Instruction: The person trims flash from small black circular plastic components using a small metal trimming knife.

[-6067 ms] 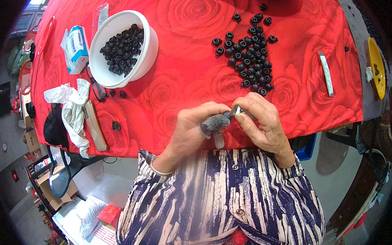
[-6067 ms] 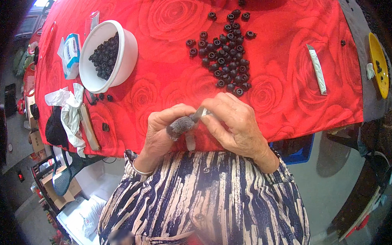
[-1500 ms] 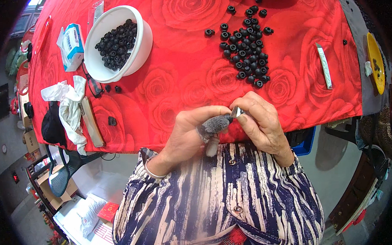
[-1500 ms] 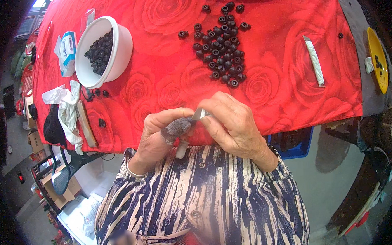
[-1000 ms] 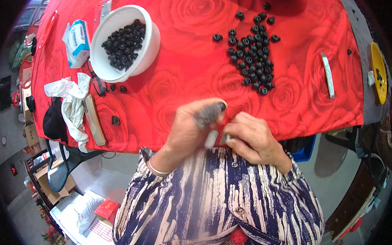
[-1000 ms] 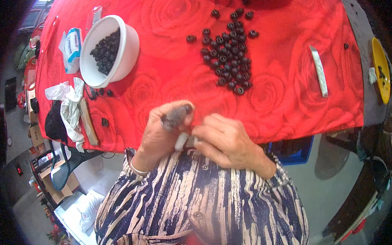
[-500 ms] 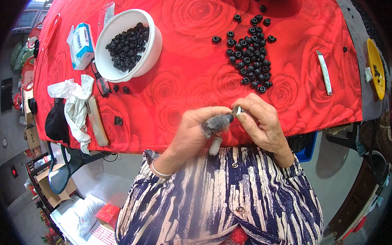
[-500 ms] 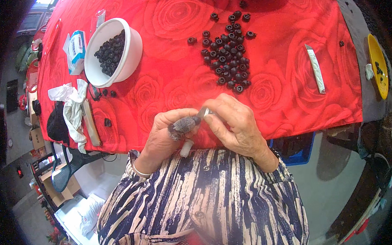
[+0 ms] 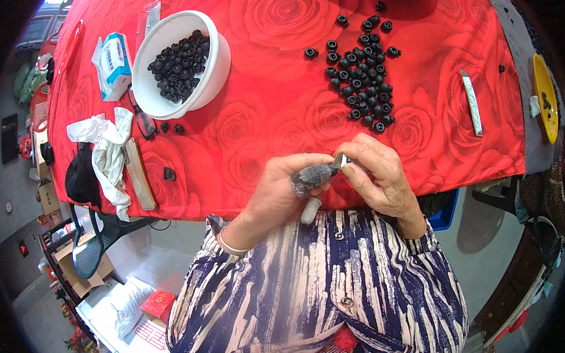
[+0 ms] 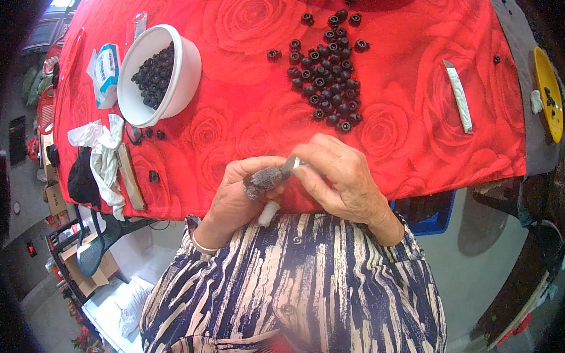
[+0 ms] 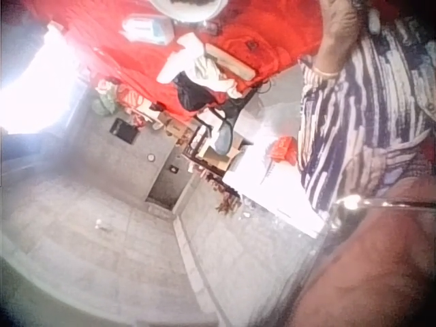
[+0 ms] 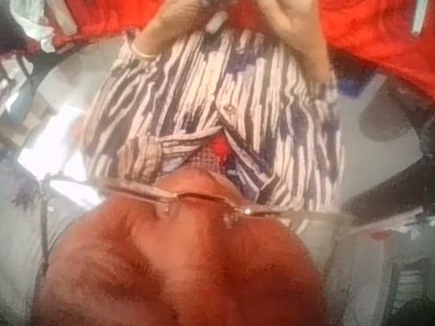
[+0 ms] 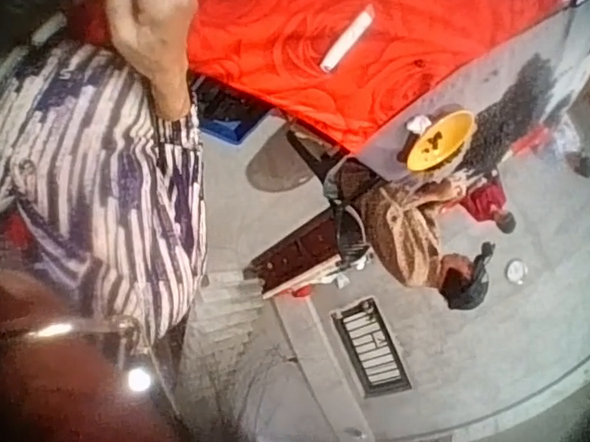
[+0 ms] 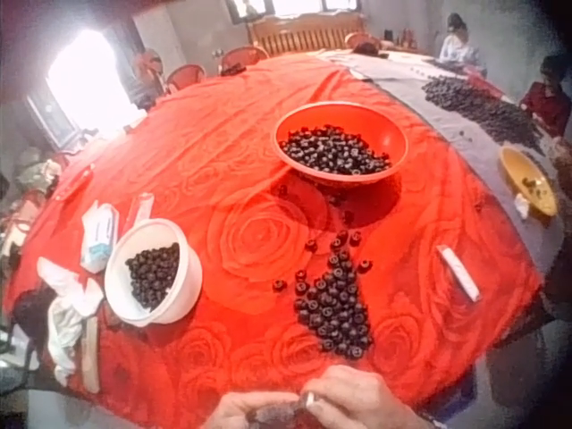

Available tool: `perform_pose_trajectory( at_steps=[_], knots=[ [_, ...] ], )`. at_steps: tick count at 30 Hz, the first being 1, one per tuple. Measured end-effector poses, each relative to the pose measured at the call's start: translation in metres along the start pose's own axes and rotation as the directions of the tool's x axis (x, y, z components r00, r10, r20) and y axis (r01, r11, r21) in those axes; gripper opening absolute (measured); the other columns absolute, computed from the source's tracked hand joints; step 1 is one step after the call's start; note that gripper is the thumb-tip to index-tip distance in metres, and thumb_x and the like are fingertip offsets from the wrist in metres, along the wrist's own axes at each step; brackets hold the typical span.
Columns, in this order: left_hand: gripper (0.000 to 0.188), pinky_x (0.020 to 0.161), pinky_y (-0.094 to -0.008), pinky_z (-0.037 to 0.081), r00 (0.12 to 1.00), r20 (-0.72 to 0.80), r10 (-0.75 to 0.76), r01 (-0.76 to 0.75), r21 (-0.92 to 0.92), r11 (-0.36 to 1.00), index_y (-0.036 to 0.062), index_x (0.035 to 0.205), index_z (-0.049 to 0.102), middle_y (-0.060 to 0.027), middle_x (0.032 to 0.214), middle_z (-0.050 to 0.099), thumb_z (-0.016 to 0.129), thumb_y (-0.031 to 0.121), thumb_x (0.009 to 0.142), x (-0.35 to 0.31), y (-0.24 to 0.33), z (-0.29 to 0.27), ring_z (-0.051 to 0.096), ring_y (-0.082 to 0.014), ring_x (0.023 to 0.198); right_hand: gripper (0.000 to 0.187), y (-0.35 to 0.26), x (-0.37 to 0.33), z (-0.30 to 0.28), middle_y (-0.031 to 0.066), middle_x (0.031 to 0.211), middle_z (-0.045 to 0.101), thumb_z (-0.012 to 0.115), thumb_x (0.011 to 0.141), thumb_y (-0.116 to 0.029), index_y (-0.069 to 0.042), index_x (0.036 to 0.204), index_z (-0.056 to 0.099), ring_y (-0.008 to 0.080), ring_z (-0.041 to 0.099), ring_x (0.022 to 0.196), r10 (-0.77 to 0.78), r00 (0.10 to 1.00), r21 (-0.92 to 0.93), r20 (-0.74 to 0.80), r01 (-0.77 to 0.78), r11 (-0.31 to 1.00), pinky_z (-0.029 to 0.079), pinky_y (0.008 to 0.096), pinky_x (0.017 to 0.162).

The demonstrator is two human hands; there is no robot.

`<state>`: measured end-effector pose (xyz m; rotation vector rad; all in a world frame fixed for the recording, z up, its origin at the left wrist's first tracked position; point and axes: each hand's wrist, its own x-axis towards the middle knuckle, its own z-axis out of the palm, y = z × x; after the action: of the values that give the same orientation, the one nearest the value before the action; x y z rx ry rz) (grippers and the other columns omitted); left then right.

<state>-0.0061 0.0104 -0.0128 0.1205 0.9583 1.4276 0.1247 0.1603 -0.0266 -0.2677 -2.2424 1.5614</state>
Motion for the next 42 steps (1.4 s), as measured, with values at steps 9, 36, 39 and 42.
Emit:
perform_pose_trajectory(
  at_steps=[9, 36, 39, 42],
  knots=[
    [0.017, 0.047, -0.0157, 0.042, 0.996, -0.018, -0.085, 0.083, -0.121, 0.989, 0.0014, 0.097, 0.062, -0.0016, 0.077, 0.061, 0.054, 0.016, 0.092, 0.005, -0.004, -0.005, 0.054, -0.0046, 0.060, 0.029, -0.014, 0.002, 0.006, 0.0118, 0.076, 0.056, 0.065, 0.072, -0.003, 0.002, 0.100, 0.059, 0.0247, 0.054, 0.065, -0.193, 0.975, -0.110, -0.105, 0.182, 0.977, 0.042, 0.0331, 0.055],
    [0.024, 0.058, -0.0171, 0.049, 0.988, -0.010, 0.154, -0.154, 0.007, 0.988, -0.0017, 0.109, 0.061, -0.0057, 0.086, 0.064, 0.060, 0.004, 0.086, -0.025, 0.013, 0.011, 0.059, -0.0068, 0.069, 0.029, -0.028, 0.005, 0.018, 0.0092, 0.072, 0.054, 0.069, 0.069, 0.000, 0.001, 0.094, 0.056, 0.0219, 0.051, 0.061, -0.353, 0.906, -0.026, -0.233, 0.357, 0.934, 0.039, 0.0316, 0.051],
    [0.027, 0.058, -0.0186, 0.050, 0.990, -0.004, 0.138, -0.138, 0.054, 0.989, -0.0023, 0.109, 0.060, -0.0061, 0.087, 0.063, 0.061, 0.001, 0.083, -0.024, 0.012, 0.012, 0.059, -0.0077, 0.070, 0.027, -0.025, -0.003, 0.015, 0.0112, 0.078, 0.054, 0.065, 0.073, -0.002, 0.003, 0.097, 0.055, 0.0200, 0.050, 0.067, -0.164, 0.960, 0.097, -0.228, 0.189, 0.977, 0.039, 0.0286, 0.056],
    [0.021, 0.056, -0.0180, 0.047, 0.990, -0.032, 0.134, -0.134, 0.028, 0.991, -0.0007, 0.107, 0.063, -0.0039, 0.080, 0.063, 0.060, 0.004, 0.086, -0.026, 0.010, 0.016, 0.059, -0.0067, 0.069, 0.021, -0.031, -0.004, 0.012, 0.0051, 0.074, 0.054, 0.065, 0.077, -0.003, 0.001, 0.095, 0.056, 0.0119, 0.047, 0.063, -0.101, 0.977, 0.152, -0.186, 0.131, 0.980, 0.037, 0.0241, 0.055]
  ],
)
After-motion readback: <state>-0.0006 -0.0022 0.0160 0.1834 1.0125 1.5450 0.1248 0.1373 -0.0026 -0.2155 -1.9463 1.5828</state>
